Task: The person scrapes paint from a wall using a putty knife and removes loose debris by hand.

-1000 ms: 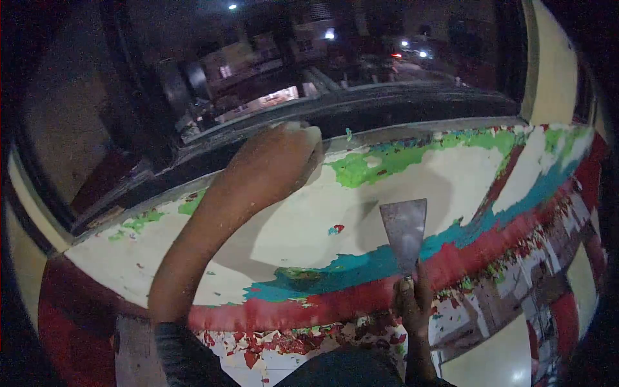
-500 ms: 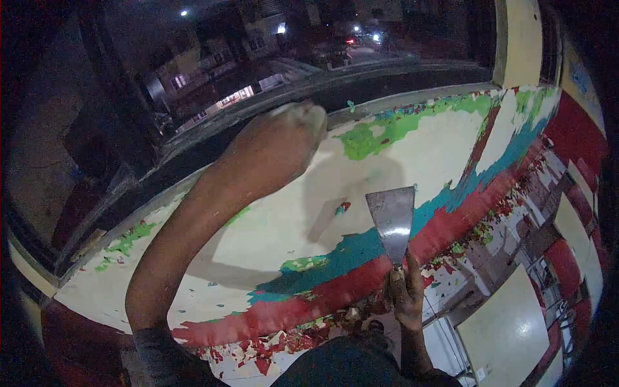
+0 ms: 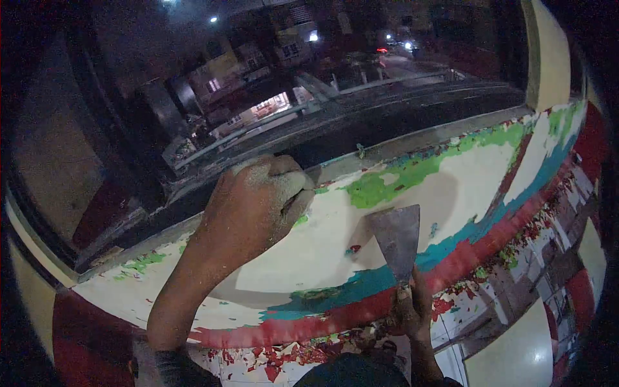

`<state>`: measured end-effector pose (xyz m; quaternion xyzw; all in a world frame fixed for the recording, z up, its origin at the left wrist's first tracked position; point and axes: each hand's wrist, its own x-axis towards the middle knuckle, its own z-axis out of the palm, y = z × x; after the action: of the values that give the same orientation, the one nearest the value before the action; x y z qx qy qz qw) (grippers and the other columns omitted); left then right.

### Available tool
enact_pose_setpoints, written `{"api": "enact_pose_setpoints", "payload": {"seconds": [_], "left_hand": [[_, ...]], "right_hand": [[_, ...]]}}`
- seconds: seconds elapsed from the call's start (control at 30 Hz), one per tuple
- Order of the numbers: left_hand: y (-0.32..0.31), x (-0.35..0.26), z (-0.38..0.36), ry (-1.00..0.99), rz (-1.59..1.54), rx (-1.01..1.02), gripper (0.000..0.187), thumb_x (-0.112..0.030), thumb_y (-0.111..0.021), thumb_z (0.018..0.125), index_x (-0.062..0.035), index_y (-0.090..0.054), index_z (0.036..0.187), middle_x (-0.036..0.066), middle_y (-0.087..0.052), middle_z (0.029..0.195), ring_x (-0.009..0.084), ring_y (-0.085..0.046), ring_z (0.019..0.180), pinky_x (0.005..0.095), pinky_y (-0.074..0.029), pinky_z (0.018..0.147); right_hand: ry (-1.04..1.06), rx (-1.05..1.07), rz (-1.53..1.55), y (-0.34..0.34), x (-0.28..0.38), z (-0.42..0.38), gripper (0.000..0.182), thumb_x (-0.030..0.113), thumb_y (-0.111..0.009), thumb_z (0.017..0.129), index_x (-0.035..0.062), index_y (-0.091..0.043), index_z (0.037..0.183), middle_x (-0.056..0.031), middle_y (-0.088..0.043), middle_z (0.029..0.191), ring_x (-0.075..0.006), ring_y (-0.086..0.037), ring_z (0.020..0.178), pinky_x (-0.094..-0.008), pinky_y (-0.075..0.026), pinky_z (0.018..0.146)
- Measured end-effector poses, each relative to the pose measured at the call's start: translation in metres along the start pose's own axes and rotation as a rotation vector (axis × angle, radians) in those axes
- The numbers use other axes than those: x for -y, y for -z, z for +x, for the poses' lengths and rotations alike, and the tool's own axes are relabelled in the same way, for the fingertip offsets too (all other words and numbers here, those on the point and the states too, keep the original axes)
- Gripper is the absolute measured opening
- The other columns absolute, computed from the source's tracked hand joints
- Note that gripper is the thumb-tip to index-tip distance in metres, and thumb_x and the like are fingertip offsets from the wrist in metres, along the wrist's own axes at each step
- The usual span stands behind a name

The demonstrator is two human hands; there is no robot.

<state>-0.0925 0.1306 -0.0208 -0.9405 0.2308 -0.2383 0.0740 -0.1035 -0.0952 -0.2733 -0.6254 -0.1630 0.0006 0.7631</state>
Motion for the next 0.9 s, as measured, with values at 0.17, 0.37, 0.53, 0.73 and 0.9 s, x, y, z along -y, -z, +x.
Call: {"api": "enact_pose_setpoints", "payload": {"seconds": [0.17, 0.37, 0.53, 0.73, 0.9], "left_hand": [[0.006, -0.01, 0.013, -0.012, 0.144, 0.109, 0.014, -0.016, -0.055, 0.077, -0.0044, -0.057, 0.084, 0.011, -0.056, 0.083, 0.0302, -0.057, 0.078, 0.0403, -0.046, 0.069], [-0.002, -0.004, 0.034, -0.068, 0.039, 0.1, 0.01, -0.013, -0.053, 0.079, -0.0039, -0.054, 0.083, 0.013, -0.054, 0.08, 0.0311, -0.056, 0.074, 0.0404, -0.045, 0.065], [0.004, -0.006, 0.039, -0.003, -0.07, 0.051, 0.012, -0.013, -0.054, 0.079, -0.0037, -0.055, 0.086, 0.013, -0.057, 0.079, 0.0304, -0.057, 0.074, 0.0395, -0.045, 0.065], [0.003, -0.005, 0.037, -0.076, -0.153, 0.052, 0.026, -0.013, -0.054, 0.078, -0.0057, -0.056, 0.103, 0.013, -0.057, 0.095, 0.0289, -0.055, 0.09, 0.0393, -0.043, 0.08], [-0.041, -0.021, 0.053, -0.318, 0.061, 0.006, 0.041, -0.016, -0.056, 0.077, -0.0083, -0.049, 0.117, 0.016, -0.046, 0.12, 0.0287, -0.045, 0.112, 0.0375, -0.037, 0.096]], "right_hand": [[-0.048, 0.023, 0.01, 0.007, 0.001, 0.01, 0.054, 0.019, -0.047, 0.087, -0.002, -0.026, 0.131, -0.0021, -0.05, 0.081, -0.0091, -0.046, 0.065, -0.0234, -0.041, 0.056], [0.0, 0.074, -0.011, 0.016, -0.017, 0.016, 0.054, 0.023, -0.048, 0.086, -0.0014, -0.029, 0.13, -0.0046, -0.05, 0.089, -0.0098, -0.047, 0.073, -0.0252, -0.042, 0.063], [0.047, 0.171, 0.113, 0.001, 0.017, 0.038, 0.053, 0.023, -0.05, 0.085, -0.0016, -0.032, 0.128, -0.0051, -0.05, 0.091, -0.0098, -0.047, 0.074, -0.024, -0.041, 0.063], [0.177, 0.122, 0.196, -0.002, 0.028, 0.061, 0.049, 0.023, -0.051, 0.084, -0.0003, -0.033, 0.122, -0.0048, -0.049, 0.083, -0.0081, -0.045, 0.064, -0.0212, -0.039, 0.054], [0.247, -0.161, 0.221, 0.004, 0.021, 0.07, 0.047, 0.022, -0.05, 0.085, 0.0005, -0.032, 0.121, -0.0037, -0.047, 0.077, -0.0072, -0.044, 0.055, -0.0207, -0.037, 0.045]]}}
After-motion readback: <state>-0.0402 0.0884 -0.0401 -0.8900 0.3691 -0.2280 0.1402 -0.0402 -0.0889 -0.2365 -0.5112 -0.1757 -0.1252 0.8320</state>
